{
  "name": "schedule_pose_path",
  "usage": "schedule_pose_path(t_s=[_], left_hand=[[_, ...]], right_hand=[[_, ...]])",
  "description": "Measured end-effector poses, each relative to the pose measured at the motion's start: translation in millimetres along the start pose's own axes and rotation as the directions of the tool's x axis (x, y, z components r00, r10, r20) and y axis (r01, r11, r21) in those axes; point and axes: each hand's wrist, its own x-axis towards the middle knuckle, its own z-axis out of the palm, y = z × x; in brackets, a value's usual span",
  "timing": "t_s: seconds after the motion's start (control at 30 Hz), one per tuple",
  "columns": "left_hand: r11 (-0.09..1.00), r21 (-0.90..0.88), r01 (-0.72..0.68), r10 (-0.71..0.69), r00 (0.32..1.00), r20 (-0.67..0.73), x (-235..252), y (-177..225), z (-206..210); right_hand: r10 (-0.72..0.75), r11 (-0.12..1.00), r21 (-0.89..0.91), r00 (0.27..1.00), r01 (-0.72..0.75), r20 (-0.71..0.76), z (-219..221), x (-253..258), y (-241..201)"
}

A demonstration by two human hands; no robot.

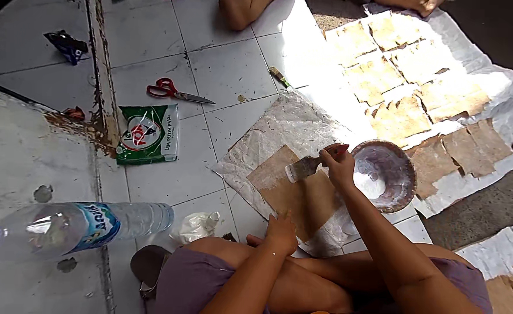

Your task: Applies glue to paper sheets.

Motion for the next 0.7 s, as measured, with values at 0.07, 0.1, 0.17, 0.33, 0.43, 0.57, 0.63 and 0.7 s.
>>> schedule_pose_path(t_s=[0.07,0.1,0.17,0.33,0.43,0.57,0.63,0.7], left_hand=[[1.000,-0.007,0.003,-0.003,1.000,0.011,2,-1,0],[1.000,-0.004,0.006,-0.006,1.000,0.018,3,-1,0],[1.000,0.001,0.008,-0.008,1.000,0.027,5,0,0],[1.000,0.000,0.005,-0.005,1.000,0.031,5,-1,-2],[1.000,-0.031,0.005,-0.004,0.999,0.033,8,0,0],[1.000,-0.012,0.017,-0.017,0.999,0.044,6,1,-2],[1.000,-0.011,0.017,-0.016,0.999,0.044,6,0,-2],[1.000,-0.014,0.016,-0.015,0.999,0.045,8,1,-2]], right_hand=[[-0.140,0.987,0.077,0.990,0.138,0.012,9,0,38],[-0.180,0.983,0.036,0.982,0.178,0.061,12,-6,38],[-0.293,0.946,-0.066,0.923,0.318,0.249,18,-27,34],[-0.436,0.861,-0.052,0.788,0.506,0.435,13,-54,12],[-0.457,0.848,-0.125,0.829,0.515,0.322,19,-40,24],[-0.403,0.862,-0.125,0.814,0.491,0.418,27,-47,26],[-0.412,0.871,-0.107,0.832,0.479,0.372,21,-40,10],[-0.427,0.870,-0.125,0.855,0.478,0.294,21,-27,8]])
